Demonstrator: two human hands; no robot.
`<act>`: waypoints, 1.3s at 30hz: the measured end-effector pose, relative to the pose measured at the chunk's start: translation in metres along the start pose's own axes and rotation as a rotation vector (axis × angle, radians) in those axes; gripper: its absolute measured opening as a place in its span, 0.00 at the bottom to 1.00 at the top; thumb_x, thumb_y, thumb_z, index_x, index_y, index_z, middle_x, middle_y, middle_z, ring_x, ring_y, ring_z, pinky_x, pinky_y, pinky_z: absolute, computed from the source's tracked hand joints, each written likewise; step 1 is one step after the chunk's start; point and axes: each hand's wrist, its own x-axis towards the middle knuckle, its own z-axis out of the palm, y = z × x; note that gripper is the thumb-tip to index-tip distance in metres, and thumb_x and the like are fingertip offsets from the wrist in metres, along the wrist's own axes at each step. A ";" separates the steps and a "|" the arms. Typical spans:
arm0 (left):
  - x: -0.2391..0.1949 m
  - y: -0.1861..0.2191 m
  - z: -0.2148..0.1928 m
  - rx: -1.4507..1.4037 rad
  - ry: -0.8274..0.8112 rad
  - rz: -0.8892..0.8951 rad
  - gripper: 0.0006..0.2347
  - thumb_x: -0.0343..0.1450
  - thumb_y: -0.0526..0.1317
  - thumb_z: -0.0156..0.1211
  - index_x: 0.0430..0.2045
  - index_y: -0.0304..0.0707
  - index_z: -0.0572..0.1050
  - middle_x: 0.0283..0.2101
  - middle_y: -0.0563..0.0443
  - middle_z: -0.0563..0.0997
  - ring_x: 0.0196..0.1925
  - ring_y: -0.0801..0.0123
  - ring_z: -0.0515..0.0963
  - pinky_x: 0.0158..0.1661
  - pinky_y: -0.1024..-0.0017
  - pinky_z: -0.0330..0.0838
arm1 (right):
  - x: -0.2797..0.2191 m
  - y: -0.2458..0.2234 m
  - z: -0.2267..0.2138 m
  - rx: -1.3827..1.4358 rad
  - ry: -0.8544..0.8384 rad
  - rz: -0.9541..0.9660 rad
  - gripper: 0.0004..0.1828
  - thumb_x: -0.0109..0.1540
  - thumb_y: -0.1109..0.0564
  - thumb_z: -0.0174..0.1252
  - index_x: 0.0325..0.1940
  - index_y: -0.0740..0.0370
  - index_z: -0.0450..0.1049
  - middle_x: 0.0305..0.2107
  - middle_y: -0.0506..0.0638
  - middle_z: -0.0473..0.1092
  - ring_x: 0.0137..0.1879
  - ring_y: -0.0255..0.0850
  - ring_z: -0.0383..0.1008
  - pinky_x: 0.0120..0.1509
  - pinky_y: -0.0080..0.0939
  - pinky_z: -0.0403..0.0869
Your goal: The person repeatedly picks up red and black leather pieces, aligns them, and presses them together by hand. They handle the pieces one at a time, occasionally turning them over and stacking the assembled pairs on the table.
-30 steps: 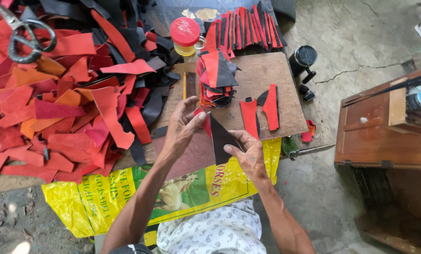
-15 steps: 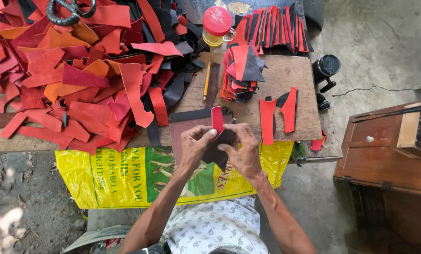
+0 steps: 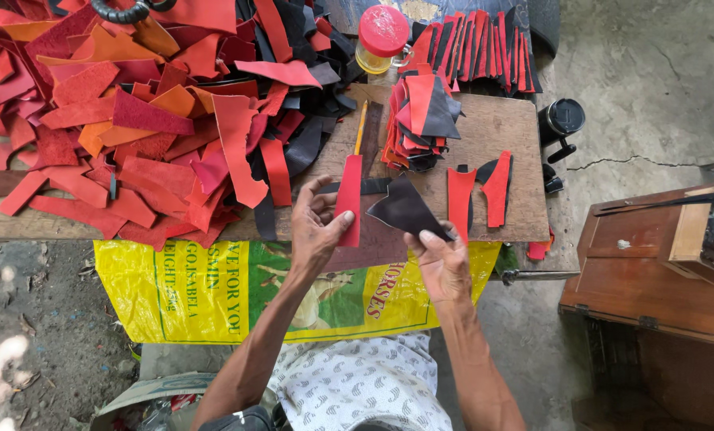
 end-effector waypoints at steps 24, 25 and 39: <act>-0.019 -0.035 0.010 0.154 -0.161 0.008 0.20 0.64 0.25 0.68 0.51 0.31 0.77 0.44 0.48 0.84 0.44 0.74 0.83 0.46 0.76 0.81 | -0.018 0.026 0.034 -0.619 -0.318 -0.309 0.62 0.54 0.71 0.69 0.79 0.54 0.34 0.66 0.60 0.55 0.69 0.42 0.66 0.72 0.44 0.72; -0.018 -0.035 0.010 0.107 -0.176 -0.013 0.21 0.63 0.25 0.68 0.52 0.31 0.77 0.45 0.47 0.83 0.44 0.74 0.83 0.47 0.75 0.81 | -0.018 0.022 0.036 -0.622 -0.355 -0.310 0.67 0.53 0.70 0.70 0.81 0.50 0.29 0.69 0.59 0.52 0.72 0.42 0.63 0.74 0.44 0.70; -0.024 -0.020 0.008 0.051 -0.314 0.037 0.26 0.65 0.19 0.56 0.61 0.30 0.69 0.56 0.44 0.78 0.56 0.66 0.81 0.56 0.71 0.78 | -0.005 -0.013 0.039 -0.709 -0.411 -0.006 0.45 0.57 0.74 0.58 0.78 0.69 0.52 0.62 0.61 0.68 0.62 0.42 0.73 0.68 0.40 0.73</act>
